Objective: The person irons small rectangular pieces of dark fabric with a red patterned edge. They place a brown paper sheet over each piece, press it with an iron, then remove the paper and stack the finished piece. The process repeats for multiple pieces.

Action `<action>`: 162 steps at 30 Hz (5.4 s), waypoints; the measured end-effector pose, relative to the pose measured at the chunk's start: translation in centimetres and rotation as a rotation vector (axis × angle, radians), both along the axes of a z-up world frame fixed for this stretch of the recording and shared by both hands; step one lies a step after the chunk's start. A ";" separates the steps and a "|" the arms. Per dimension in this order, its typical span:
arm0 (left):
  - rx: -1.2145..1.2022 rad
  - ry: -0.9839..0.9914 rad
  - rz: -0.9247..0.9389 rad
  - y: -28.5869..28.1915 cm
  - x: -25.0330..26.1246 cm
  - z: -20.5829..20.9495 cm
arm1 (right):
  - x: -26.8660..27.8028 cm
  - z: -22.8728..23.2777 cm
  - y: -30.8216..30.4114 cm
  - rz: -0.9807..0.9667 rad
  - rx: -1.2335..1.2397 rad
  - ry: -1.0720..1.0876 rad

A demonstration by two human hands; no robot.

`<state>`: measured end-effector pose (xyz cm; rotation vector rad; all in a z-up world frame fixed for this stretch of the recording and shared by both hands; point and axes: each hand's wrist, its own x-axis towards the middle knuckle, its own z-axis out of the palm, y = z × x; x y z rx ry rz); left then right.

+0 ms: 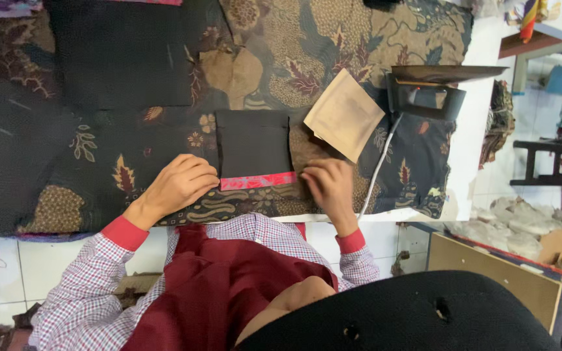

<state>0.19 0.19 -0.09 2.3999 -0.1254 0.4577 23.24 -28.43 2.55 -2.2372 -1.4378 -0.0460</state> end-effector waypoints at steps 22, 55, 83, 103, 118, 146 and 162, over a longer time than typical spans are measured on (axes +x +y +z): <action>-0.329 0.059 0.094 2.7 8.1 2.6 | 2.3 2.0 4.6 0.193 -0.076 0.185; 0.292 -0.024 0.546 26.2 16.3 -3.9 | 11.9 1.8 4.3 -0.311 0.049 0.586; 0.788 -0.122 0.571 24.2 13.3 -4.9 | 17.2 -7.2 -7.1 -0.608 0.773 0.591; 0.415 -0.114 0.444 15.1 8.9 6.2 | 21.3 -1.0 -4.7 -0.460 0.941 0.590; 1.001 -0.134 0.461 27.3 11.7 -4.4 | 10.7 6.5 -7.5 -0.566 0.800 0.481; -0.446 -0.022 -0.123 1.6 7.9 13.4 | 2.5 12.1 -3.9 -0.688 0.101 0.239; -0.270 0.139 0.101 4.0 9.3 -1.0 | -1.4 4.5 5.8 -0.208 -0.405 -0.010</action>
